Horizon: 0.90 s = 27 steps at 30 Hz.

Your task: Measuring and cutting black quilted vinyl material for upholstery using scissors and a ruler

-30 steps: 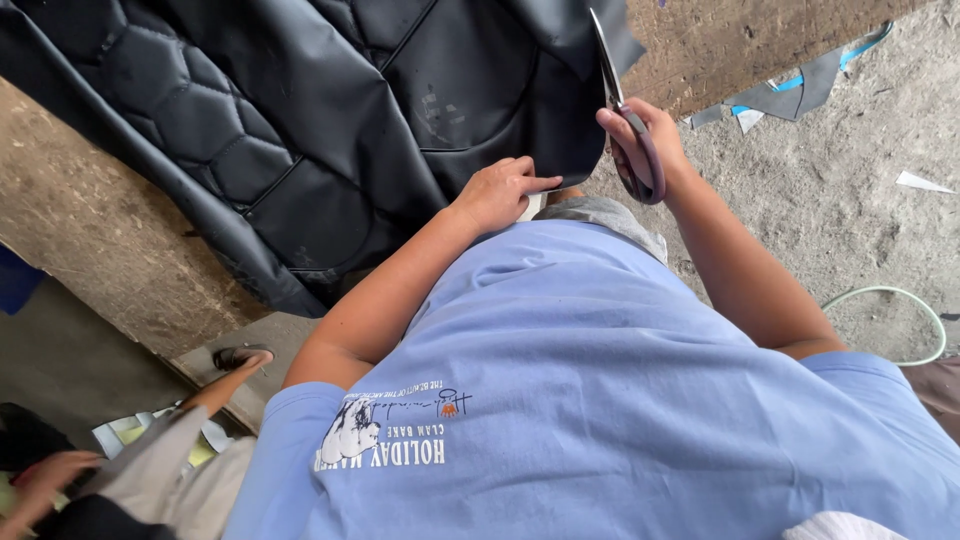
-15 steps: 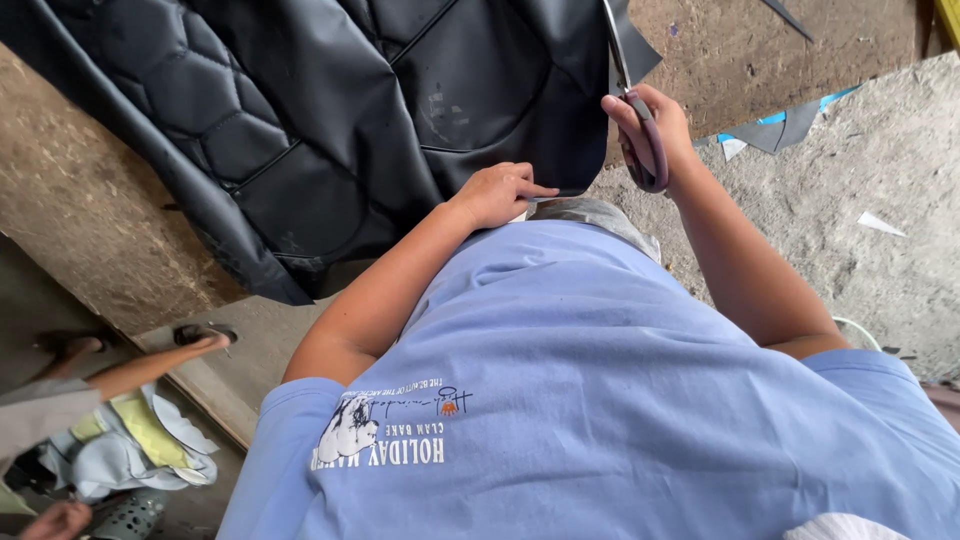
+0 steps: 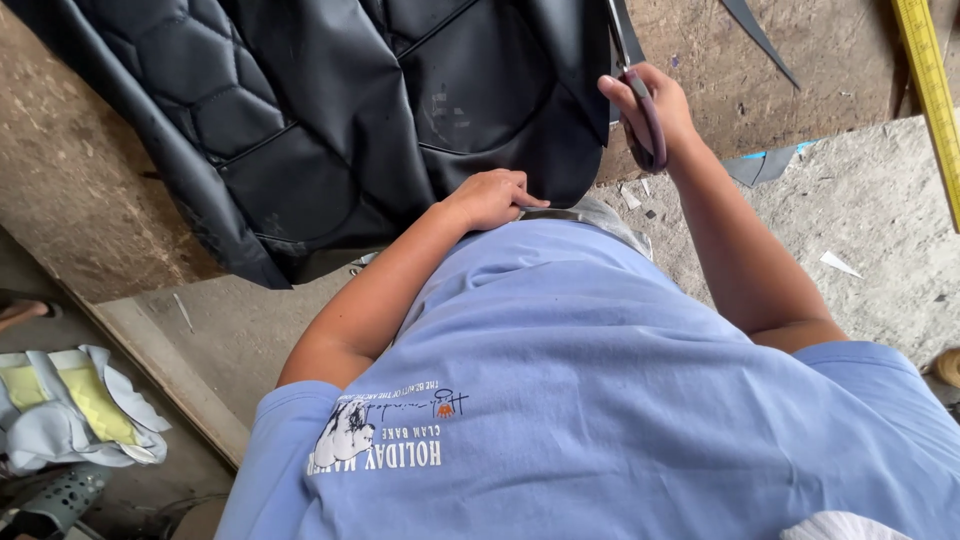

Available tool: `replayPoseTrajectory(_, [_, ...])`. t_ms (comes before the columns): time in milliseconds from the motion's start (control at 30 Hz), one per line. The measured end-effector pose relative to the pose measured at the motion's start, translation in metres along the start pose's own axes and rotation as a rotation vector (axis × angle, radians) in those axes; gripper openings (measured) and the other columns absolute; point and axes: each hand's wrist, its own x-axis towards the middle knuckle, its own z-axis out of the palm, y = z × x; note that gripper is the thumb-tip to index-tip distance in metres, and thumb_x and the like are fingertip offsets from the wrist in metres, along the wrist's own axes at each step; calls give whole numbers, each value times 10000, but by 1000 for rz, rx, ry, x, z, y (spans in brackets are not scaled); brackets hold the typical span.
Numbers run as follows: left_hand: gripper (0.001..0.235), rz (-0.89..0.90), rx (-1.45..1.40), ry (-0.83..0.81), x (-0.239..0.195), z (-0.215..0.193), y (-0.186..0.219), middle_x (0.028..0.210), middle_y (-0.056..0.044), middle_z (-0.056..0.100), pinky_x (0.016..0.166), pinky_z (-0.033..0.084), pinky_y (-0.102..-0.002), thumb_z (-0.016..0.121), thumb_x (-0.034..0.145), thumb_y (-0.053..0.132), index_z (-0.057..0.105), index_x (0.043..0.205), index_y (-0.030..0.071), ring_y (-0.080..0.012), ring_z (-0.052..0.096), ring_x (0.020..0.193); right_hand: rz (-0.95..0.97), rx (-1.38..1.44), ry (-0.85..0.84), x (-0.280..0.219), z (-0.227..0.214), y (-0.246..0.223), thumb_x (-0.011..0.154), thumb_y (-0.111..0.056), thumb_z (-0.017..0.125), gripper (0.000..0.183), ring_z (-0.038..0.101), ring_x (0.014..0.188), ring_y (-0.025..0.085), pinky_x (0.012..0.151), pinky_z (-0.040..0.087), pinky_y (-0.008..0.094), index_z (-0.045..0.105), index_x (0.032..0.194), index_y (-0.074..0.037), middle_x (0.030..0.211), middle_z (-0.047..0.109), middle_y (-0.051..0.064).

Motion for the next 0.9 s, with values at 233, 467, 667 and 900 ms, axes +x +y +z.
replayPoseTrajectory(233, [483, -43, 17, -47, 5, -1, 2, 957, 74, 559, 794, 452, -327, 558, 954, 143, 708, 1307, 437, -170, 566, 994, -67, -179, -80, 26, -10, -23, 971, -579, 711, 436, 523, 469, 94, 424, 422, 246, 528, 930, -186, 647, 554, -14])
replayPoseTrajectory(467, [496, -67, 20, -59, 7, 0, 2, 967, 72, 560, 825, 460, -331, 522, 963, 166, 691, 1314, 472, -173, 565, 1028, -71, -268, -112, 42, -17, -36, 961, -619, 681, 456, 551, 517, 84, 470, 459, 248, 567, 1076, -193, 707, 569, -36])
replayPoseTrajectory(667, [525, -96, -19, -59, 2, -8, 12, 990, 70, 586, 839, 455, -329, 503, 945, 131, 700, 1308, 456, -169, 577, 1034, -68, -263, -101, 53, -13, -54, 988, -602, 737, 478, 511, 486, 93, 431, 425, 249, 476, 901, -212, 642, 515, -19])
replayPoseTrajectory(900, [518, -78, -36, -30, 4, -2, 7, 960, 74, 580, 837, 457, -318, 498, 951, 127, 715, 1288, 454, -153, 571, 1032, -103, -268, -95, 78, -8, -55, 969, -598, 720, 453, 546, 468, 108, 411, 454, 263, 568, 1037, -177, 673, 569, 1])
